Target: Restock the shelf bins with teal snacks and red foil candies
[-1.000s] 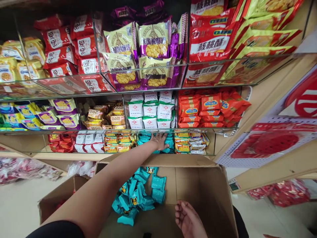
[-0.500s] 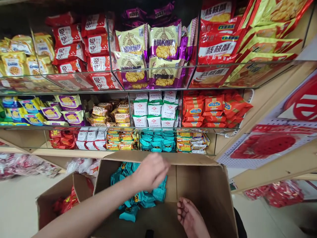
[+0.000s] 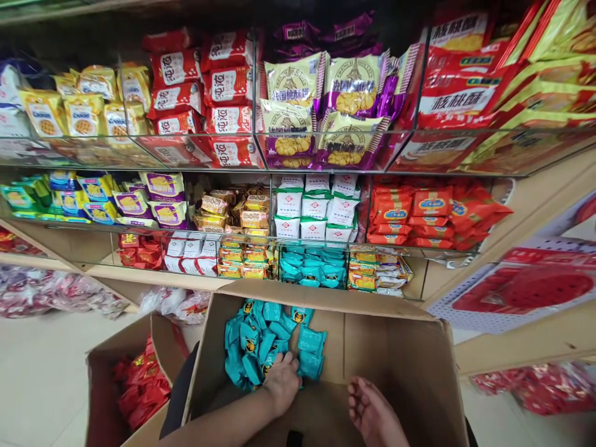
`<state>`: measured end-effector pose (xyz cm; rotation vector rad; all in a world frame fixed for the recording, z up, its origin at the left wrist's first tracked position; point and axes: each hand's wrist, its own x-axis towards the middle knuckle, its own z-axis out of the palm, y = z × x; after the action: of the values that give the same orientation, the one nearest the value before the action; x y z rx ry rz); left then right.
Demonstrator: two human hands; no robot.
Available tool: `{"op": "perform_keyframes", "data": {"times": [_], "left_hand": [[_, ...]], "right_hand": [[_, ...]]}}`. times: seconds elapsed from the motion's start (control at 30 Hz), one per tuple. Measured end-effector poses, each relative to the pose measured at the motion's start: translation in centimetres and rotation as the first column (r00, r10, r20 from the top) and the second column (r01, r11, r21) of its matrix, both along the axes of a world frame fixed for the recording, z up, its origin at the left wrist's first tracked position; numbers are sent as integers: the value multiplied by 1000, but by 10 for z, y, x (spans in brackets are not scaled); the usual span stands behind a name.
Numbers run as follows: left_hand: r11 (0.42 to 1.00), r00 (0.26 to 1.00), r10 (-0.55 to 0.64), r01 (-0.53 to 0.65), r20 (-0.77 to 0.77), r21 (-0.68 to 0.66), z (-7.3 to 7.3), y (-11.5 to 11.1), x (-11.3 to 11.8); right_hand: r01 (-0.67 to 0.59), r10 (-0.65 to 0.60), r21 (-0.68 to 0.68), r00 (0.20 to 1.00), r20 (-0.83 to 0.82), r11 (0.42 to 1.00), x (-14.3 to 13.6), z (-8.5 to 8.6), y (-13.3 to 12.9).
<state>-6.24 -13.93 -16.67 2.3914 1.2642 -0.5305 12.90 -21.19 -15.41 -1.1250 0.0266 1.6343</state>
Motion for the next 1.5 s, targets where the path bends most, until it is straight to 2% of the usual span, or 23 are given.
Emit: {"op": "perform_keyframes", "data": {"times": [0.13,0.23,0.37,0.5,0.57,0.63,0.7,0.73,0.83,0.9,0.93,0.97,1.03,1.1,1.17,1.23,1.3,1.37,1.4,1.47,1.5], "left_hand": [[996,990,90,-89,106,-19,0,3,-2],[983,948,181,-177,260,-38,6,5,-12],[941,802,334,-317,495,-121,24,10,-14],[873,621,481,-401,619,-276,41,12,6],[811,479,585,-361,654,-460,48,8,19],[677,283,734,-234,618,-697,53,2,30],[543,127,839,-107,530,-833,57,-6,38],[509,97,860,-90,501,-856,58,-9,41],[465,67,885,-104,460,-879,60,-15,43],[473,83,880,-74,467,-878,60,-16,40],[501,102,863,-54,494,-864,61,-17,38],[538,134,838,-40,529,-842,62,-17,36],[605,253,771,-1,585,-796,64,-16,32],[628,370,714,34,594,-777,69,-13,27],[631,401,707,12,582,-775,80,-10,23],[649,355,718,-33,598,-760,98,-5,19],[653,298,722,6,624,-758,125,3,15],[639,231,736,72,636,-766,154,17,13],[643,184,744,68,643,-763,167,26,13],[675,88,736,-11,672,-738,187,47,16],[695,56,719,-71,693,-715,192,59,18]], "right_hand": [[-33,33,-9,999,2,999,1,-1,0],[-52,53,-30,998,29,998,0,-2,-1],[-111,117,-61,987,108,992,-3,2,-4],[-152,137,43,960,244,987,-9,13,-4],[-158,127,101,956,266,982,-12,18,-2],[-158,115,156,960,254,975,-14,20,1],[-155,100,208,963,251,966,-14,20,2],[-148,87,226,962,257,963,-13,19,2],[-123,53,230,955,291,965,-10,13,1],[-142,63,208,936,345,968,-8,9,0],[-169,79,204,919,387,964,-7,8,-1],[-207,101,208,896,432,956,-7,8,-1],[-298,148,233,852,502,926,-8,9,-3],[-350,184,271,852,490,897,-9,11,-4],[-321,193,303,902,386,897,-11,13,-6],[-252,177,319,953,246,914,-12,14,-7],[-210,166,301,972,165,930,-11,14,-7],[-209,171,268,973,158,941,-10,14,-6],[-218,177,252,969,174,943,-10,13,-6],[-254,205,239,955,213,937,-10,12,-5],[-275,220,236,947,234,932,-11,12,-4]]}}
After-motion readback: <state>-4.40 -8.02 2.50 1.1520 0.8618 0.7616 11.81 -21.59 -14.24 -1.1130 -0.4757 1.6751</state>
